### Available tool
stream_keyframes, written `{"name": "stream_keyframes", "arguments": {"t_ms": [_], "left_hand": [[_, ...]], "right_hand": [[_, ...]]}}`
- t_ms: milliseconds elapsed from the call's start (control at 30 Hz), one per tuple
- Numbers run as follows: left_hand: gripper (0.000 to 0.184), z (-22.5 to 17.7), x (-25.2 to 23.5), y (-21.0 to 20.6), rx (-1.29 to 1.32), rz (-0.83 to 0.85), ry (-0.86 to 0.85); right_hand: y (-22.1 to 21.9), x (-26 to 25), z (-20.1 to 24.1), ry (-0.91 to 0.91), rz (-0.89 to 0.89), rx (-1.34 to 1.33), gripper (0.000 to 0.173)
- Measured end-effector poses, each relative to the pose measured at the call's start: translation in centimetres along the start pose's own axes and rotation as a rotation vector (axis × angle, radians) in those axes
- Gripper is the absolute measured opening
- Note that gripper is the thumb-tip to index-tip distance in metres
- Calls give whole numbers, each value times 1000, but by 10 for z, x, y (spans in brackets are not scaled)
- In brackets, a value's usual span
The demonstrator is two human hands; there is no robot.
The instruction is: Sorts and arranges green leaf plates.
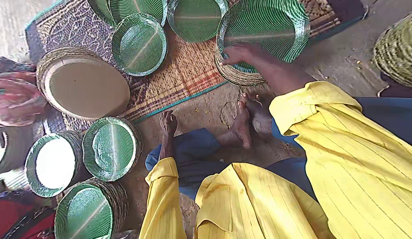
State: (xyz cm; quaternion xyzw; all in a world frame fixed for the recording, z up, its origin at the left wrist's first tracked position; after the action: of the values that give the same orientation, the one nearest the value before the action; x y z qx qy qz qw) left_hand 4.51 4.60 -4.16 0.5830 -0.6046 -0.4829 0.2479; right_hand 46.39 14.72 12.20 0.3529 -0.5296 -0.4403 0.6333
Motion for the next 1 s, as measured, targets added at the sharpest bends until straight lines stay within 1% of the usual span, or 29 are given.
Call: {"name": "stream_keyframes", "arguments": {"t_ms": [33,133,167,233,300,367,433,533,767,900,1000], "left_hand": [[30,-7,-2,1,2,43,5],[32,-37,-5,5,29,174,30],[32,-47,-1,7,51,185,34],[29,-60,9,8,108,145,15],[28,-59,17,6,128,120,-5],[28,-50,22,0,127,118,-1],[29,-41,23,-2,151,133,46],[30,-39,22,-1,171,137,85],[29,-49,23,-2,113,128,0],[29,-48,24,2,95,125,5],[32,-47,24,-3,64,219,26]], "right_hand": [[-10,-1,-4,-6,-17,-49,61],[-18,2,-10,-10,-107,-133,58],[-20,4,-11,-13,-125,-152,56],[-22,1,-14,-5,-161,-193,50],[-24,0,-16,-8,-187,-251,49],[-29,1,-19,-17,-214,-319,45],[-31,2,-18,-27,-228,-367,42],[-30,4,-18,-43,-234,-402,41],[-32,10,-20,-105,-246,-485,37],[-30,16,-16,-142,-271,-385,35],[-28,22,-13,-184,-309,-330,32]]}}
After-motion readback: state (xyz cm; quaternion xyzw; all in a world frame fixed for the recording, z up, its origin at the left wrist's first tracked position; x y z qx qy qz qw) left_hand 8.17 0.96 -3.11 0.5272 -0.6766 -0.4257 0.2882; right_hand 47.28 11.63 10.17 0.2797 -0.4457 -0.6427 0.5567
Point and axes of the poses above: each hand's wrist, its own x-axis away from the middle knuckle, its own y-axis out of the back of the hand, z = x × y, the point moved 3 cm from there along -x, towards the middle knuckle, and after that the axes turned 4 degrees about -z, right-handed, at the moved point
